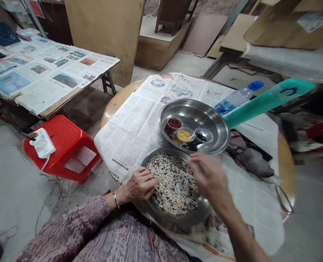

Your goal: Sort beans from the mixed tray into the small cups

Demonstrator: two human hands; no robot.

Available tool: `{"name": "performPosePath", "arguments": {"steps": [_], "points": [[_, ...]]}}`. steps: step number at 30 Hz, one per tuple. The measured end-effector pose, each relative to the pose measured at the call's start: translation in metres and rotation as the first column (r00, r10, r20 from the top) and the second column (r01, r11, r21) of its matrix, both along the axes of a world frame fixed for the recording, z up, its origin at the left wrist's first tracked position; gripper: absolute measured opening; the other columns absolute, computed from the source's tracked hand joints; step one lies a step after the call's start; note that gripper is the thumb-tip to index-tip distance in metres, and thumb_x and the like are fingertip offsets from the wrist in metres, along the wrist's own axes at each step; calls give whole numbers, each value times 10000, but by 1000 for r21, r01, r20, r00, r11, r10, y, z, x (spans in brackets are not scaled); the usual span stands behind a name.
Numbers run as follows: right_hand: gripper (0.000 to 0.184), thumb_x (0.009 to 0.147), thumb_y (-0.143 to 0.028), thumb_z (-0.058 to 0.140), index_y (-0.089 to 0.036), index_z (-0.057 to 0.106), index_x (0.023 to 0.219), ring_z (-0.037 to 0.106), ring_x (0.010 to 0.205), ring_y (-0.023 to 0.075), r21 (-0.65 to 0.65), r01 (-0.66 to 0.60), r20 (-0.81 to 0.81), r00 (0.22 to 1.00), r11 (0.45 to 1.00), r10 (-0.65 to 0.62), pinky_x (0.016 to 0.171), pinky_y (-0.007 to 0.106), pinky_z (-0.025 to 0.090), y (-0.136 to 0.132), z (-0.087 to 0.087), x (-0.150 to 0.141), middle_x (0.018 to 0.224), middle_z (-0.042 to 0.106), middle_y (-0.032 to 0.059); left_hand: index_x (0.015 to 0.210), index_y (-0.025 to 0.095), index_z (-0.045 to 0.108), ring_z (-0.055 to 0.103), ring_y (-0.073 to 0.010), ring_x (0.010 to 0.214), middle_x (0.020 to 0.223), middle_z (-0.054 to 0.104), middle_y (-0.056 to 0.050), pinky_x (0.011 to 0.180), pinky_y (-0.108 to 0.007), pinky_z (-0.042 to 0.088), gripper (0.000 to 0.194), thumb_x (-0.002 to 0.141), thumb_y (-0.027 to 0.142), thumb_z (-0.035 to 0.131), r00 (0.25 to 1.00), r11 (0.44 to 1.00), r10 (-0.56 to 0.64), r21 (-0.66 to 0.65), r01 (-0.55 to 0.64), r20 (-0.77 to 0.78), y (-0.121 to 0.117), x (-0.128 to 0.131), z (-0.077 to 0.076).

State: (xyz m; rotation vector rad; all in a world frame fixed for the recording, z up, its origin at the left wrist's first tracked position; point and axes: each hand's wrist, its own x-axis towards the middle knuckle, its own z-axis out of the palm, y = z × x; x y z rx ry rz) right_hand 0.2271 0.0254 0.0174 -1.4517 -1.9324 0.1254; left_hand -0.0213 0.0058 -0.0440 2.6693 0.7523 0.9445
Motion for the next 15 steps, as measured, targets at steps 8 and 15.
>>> {"name": "performPosePath", "arguments": {"steps": [8,15], "points": [[159,930,-162,484,-198,612,841,539,797,209,-167,-121,342,924,979,172,736,342,396,-64,-52,-52,797,616,41,940,152,609,570,-167,781,766,624,-46,778,-343,451,207,883,161,410,997,1000,-4,-25,2,-72,0,-3,3],[180,934,-259,489,-159,639,941,560,884,243,-54,283,321,913,958,-252,761,348,426,-34,-54,-17,916,641,101,1109,145,559,527,-241,1083,1156,578,-124,897,-368,472,214,917,178,469,921,980,132,-90,-176,-367,-2,7,44]]}}
